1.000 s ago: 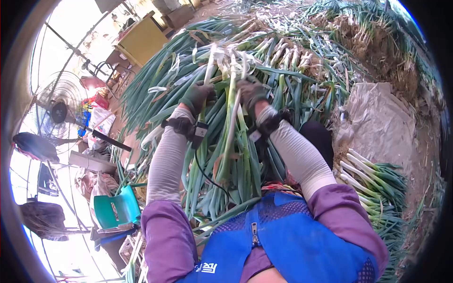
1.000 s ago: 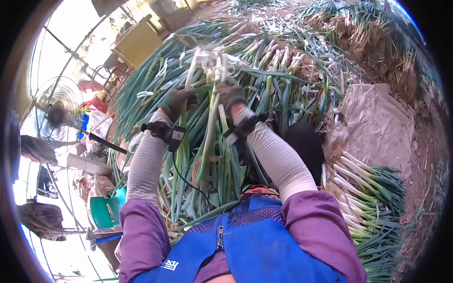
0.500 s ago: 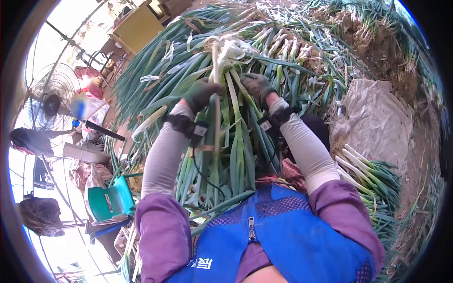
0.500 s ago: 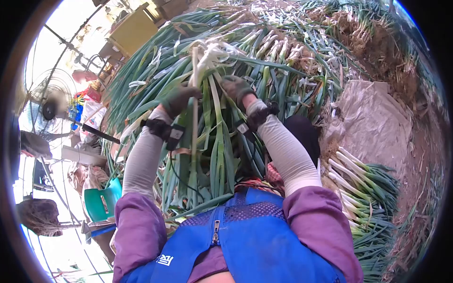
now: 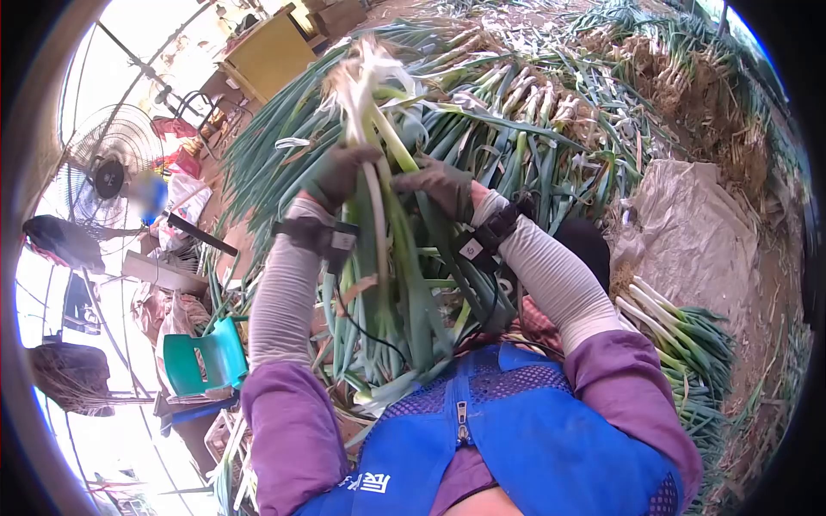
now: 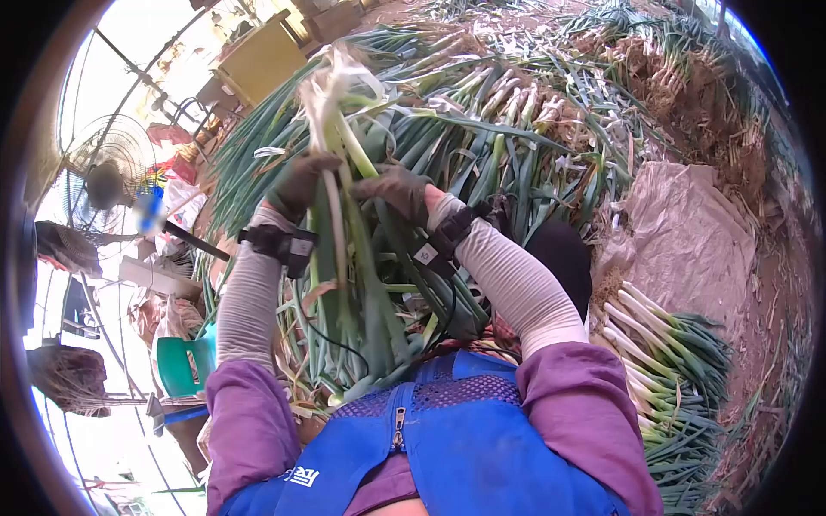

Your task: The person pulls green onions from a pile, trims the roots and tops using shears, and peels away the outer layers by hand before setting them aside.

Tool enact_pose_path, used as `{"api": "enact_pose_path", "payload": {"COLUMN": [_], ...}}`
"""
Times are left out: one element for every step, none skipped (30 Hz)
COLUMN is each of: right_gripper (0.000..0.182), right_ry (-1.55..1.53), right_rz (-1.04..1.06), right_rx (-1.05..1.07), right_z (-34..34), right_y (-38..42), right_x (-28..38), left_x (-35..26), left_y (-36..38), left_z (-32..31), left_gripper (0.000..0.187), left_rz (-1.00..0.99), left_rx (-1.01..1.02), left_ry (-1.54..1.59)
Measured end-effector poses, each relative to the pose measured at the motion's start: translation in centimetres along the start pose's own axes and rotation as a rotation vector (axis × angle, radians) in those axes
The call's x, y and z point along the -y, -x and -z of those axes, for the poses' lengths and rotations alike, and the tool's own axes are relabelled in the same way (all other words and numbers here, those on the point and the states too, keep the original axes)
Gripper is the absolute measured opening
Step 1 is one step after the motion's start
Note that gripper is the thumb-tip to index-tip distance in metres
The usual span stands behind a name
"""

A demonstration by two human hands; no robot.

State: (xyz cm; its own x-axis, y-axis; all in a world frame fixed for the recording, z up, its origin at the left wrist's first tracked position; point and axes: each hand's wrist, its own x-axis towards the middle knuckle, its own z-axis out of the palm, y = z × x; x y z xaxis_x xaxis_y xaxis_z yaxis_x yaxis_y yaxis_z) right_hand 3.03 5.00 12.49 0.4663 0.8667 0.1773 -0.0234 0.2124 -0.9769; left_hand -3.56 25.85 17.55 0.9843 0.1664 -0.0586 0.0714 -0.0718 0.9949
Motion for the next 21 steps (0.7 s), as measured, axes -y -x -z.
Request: {"api": "enact_pose_path", "payload": {"right_gripper": [0.024,0.025,0.025,0.023,0.022,0.024,0.026,0.029,0.031,0.032,0.031,0.030,0.031,0.033,0.035,0.038,0.041,0.044,0.048,0.052,0.055], "right_ry": [0.277,0.551,0.823,0.570,0.326,0.193,0.056,0.542,1.036,0.949,0.642,0.231,-0.170,-0.030,0.105,0.238,0.372,0.507,0.642,0.658,0.596], "right_rz": [0.329,0.663,0.999,0.920,0.847,0.691,0.535,0.856,1.128,1.214,1.025,0.631,0.224,0.169,0.108,0.043,0.043,0.047,0.050,0.021,0.146], "right_rx": [-0.002,-0.006,-0.014,-0.055,-0.084,-0.034,-0.005,0.008,-0.003,0.182,0.289,0.248,0.197,0.080,-0.036,-0.151,-0.217,-0.285,-0.354,-0.344,-0.323], "right_z": [0.0,0.4,0.3,-0.7,-2.0,-2.7,-3.4,-3.7,-3.6,-3.5,-3.9,-5.0,-6.1,-7.1,-8.4,-9.5,-10.5,-11.2,-11.8,-12.1,-12.1], "right_y": [-1.0,-2.5,-3.6,-4.0,-4.2,-4.8,-5.3,-6.7,-7.5,-7.7,-7.3,-5.9,-4.3,-3.0,-1.8,-1.1,-1.3,-1.9,-1.7,-1.0,-1.6], "right_x": [0.9,1.8,2.8,4.3,6.6,7.9,9.3,9.2,8.2,8.2,7.5,7.5,7.9,9.0,10.1,10.5,10.1,9.6,10.2,10.8,10.2], "left_x": [-2.8,-4.8,-6.8,-9.5,-12.7,-15.5,-16.2,-17.4,-17.7,-17.8,-17.5,-16.2,-14.7,-14.1,-14.1,-14.2,-14.2,-14.2,-15.1,-16.3,-17.2], "left_y": [0.6,0.5,0.5,1.3,2.4,3.5,3.4,3.5,3.3,4.4,5.7,4.9,4.0,4.5,4.7,5.0,5.3,5.5,5.8,6.3,6.5], "left_z": [0.0,1.1,2.2,2.3,2.1,1.9,3.0,4.8,5.7,5.0,4.4,5.3,6.3,4.5,3.0,1.6,0.2,-1.2,-1.9,-2.7,-3.1], "left_gripper": [0.021,0.022,0.023,0.026,0.030,0.035,0.037,0.040,0.042,0.049,0.050,0.050,0.050,0.050,0.047,0.044,0.042,0.032,0.031,0.030,0.029], "left_rz": [0.039,0.007,-0.025,-0.113,-0.216,-0.143,-0.427,-0.711,-0.963,-0.808,-1.026,-1.058,-1.086,-1.246,-0.950,-0.651,-0.354,-0.310,-0.306,-0.303,-0.302], "left_rx": [0.017,0.037,0.058,0.016,-0.028,-0.051,-0.085,-0.133,-0.171,-0.105,-0.104,-0.064,-0.024,0.000,-0.022,-0.041,-0.055,-0.013,-0.012,-0.011,-0.011], "left_ry": [0.146,0.156,0.161,0.057,-0.049,0.009,-0.498,-1.024,-1.540,-1.342,-1.460,-1.423,-1.381,-1.166,-0.948,-0.725,-0.503,-0.307,-0.372,-0.437,-0.503]}}
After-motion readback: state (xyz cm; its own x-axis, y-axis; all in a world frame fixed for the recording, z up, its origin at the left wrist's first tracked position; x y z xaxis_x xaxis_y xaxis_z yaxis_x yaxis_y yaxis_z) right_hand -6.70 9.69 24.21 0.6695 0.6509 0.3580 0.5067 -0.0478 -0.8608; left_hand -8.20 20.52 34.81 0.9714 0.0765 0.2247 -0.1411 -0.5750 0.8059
